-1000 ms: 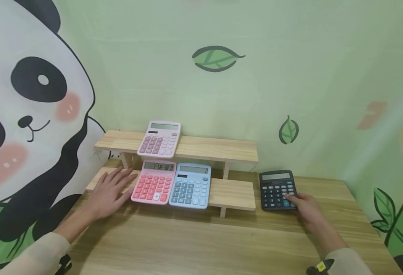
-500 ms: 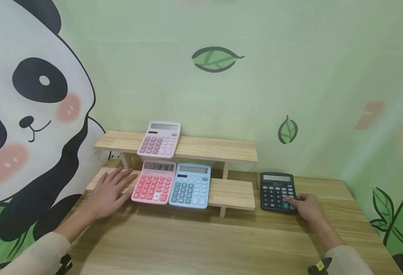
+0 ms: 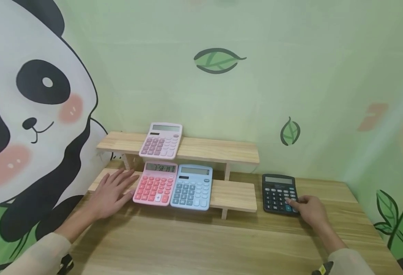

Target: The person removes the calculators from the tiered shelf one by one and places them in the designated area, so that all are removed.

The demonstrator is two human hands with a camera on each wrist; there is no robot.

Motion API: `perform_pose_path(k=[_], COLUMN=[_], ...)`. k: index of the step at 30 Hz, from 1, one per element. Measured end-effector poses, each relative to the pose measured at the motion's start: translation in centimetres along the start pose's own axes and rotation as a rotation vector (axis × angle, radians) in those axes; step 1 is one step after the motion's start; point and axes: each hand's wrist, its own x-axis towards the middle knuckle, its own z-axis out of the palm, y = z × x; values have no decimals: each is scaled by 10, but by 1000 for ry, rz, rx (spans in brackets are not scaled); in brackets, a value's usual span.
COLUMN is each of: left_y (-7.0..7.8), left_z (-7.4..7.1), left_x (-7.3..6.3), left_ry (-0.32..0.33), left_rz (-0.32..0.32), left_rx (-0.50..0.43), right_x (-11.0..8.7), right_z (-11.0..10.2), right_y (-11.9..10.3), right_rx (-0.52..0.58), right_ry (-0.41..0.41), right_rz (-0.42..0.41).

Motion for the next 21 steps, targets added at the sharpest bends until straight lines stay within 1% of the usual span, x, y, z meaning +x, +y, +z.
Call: perform_pose_path(k=[5,11,15,21], left_y=[1,0,0,1], left_z=[3,7,6,4], left_x=[0,1,2,2], left_ry=[-2,15,24,20], left_rz=[-16,-9,3,-5], left_rx=[-16,4,7,9], right_x=[1,-3,-4,-1], right_z=[-2,3,5,2], right_y=[-1,-2,-2,-5], right_rx=[-12,-11,-17,-15], right_ry=[16,-3,8,4], right_rz=[-4,34,43,24])
